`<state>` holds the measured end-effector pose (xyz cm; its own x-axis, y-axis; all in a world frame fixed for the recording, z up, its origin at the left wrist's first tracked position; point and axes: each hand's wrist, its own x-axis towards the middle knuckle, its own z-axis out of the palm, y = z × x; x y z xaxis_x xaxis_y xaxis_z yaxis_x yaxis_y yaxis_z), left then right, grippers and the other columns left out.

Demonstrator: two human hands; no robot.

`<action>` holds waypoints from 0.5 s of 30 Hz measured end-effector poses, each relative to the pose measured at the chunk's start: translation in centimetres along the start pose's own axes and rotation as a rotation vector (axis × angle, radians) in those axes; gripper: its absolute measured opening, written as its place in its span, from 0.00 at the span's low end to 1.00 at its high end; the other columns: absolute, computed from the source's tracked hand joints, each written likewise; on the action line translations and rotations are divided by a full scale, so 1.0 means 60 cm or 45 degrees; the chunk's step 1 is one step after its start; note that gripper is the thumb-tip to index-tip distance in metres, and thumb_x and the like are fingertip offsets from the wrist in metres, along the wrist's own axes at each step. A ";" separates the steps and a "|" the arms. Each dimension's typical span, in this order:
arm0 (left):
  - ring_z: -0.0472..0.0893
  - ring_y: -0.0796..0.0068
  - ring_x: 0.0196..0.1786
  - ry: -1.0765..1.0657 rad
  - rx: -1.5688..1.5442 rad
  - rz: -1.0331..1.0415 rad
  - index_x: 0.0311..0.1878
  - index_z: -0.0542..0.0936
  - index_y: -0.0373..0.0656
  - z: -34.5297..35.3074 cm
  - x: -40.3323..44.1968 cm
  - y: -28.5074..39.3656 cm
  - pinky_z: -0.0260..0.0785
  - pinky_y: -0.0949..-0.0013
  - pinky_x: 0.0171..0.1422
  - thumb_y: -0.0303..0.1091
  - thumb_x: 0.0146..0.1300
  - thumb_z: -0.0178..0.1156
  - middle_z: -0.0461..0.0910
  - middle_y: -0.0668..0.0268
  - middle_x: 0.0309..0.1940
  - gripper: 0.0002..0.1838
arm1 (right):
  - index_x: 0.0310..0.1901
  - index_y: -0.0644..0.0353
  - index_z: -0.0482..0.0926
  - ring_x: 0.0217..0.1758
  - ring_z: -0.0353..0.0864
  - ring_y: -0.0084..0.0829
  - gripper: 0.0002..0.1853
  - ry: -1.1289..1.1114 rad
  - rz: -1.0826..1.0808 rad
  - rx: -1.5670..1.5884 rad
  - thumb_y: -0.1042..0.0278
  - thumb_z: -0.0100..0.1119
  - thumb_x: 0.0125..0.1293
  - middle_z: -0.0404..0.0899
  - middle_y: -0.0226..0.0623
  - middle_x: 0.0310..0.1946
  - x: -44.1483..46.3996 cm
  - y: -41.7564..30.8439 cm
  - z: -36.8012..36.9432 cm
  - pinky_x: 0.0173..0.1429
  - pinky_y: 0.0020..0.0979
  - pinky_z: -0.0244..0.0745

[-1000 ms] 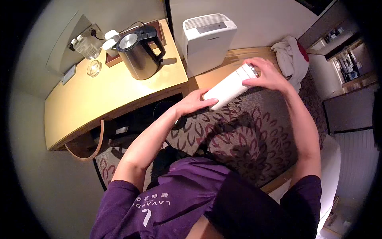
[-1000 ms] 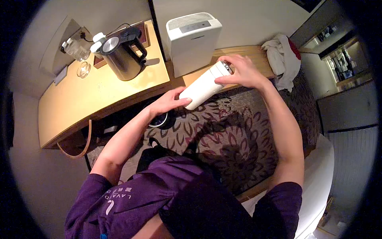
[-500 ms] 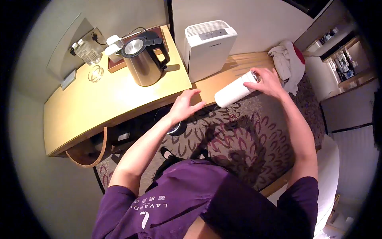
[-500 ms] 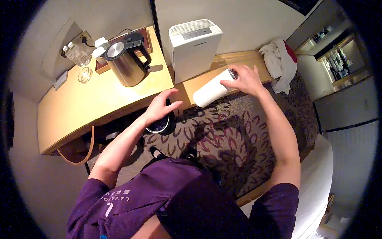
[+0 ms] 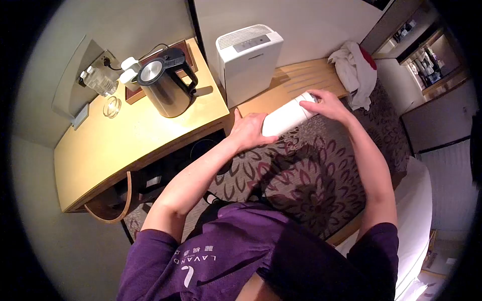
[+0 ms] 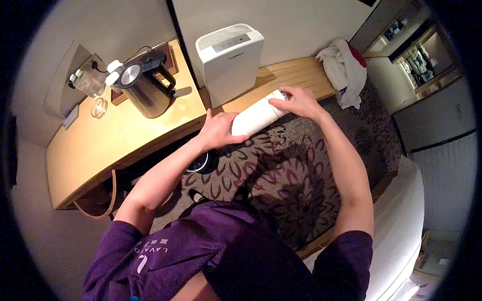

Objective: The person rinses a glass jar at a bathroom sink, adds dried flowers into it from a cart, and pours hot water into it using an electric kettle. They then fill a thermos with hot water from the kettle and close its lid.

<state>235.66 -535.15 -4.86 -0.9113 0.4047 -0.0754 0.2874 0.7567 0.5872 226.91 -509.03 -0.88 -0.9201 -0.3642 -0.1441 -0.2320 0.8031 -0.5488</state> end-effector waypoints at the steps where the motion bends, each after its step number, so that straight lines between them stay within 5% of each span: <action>1: 0.76 0.57 0.56 -0.012 0.005 -0.004 0.54 0.75 0.42 -0.002 0.002 0.003 0.43 0.28 0.68 0.55 0.45 0.68 0.80 0.56 0.46 0.35 | 0.53 0.62 0.78 0.47 0.81 0.42 0.39 -0.036 -0.015 0.082 0.33 0.60 0.51 0.82 0.47 0.42 0.001 0.015 0.004 0.54 0.37 0.71; 6: 0.80 0.56 0.50 0.019 0.071 -0.027 0.46 0.79 0.40 0.002 0.004 0.007 0.45 0.28 0.66 0.57 0.43 0.68 0.82 0.55 0.40 0.32 | 0.53 0.66 0.77 0.45 0.80 0.33 0.31 -0.116 -0.132 0.032 0.44 0.58 0.61 0.82 0.44 0.43 0.008 0.017 0.002 0.51 0.33 0.73; 9: 0.80 0.56 0.50 -0.009 0.043 -0.050 0.45 0.79 0.39 0.000 -0.003 0.002 0.49 0.32 0.65 0.59 0.42 0.67 0.82 0.54 0.40 0.34 | 0.51 0.60 0.79 0.47 0.80 0.43 0.37 -0.144 -0.135 -0.320 0.31 0.49 0.59 0.82 0.48 0.42 0.010 -0.018 -0.006 0.54 0.38 0.71; 12: 0.80 0.56 0.48 -0.047 -0.012 -0.122 0.45 0.80 0.38 -0.004 -0.012 -0.005 0.54 0.36 0.64 0.62 0.42 0.66 0.83 0.53 0.39 0.36 | 0.51 0.59 0.79 0.47 0.80 0.43 0.38 -0.248 -0.019 -0.271 0.28 0.42 0.61 0.81 0.50 0.42 0.022 -0.038 -0.001 0.54 0.38 0.71; 15: 0.81 0.55 0.46 -0.052 -0.029 -0.188 0.43 0.80 0.37 -0.012 -0.021 -0.013 0.57 0.41 0.63 0.64 0.42 0.65 0.83 0.52 0.37 0.37 | 0.50 0.64 0.78 0.43 0.79 0.34 0.35 -0.323 -0.011 0.081 0.34 0.45 0.65 0.81 0.42 0.41 0.050 -0.026 0.024 0.49 0.36 0.72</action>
<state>236.35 -536.63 -4.66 -0.9304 0.3107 -0.1945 0.1441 0.7979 0.5852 224.94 -512.05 -1.66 -0.8075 -0.4844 -0.3367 -0.2120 0.7709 -0.6007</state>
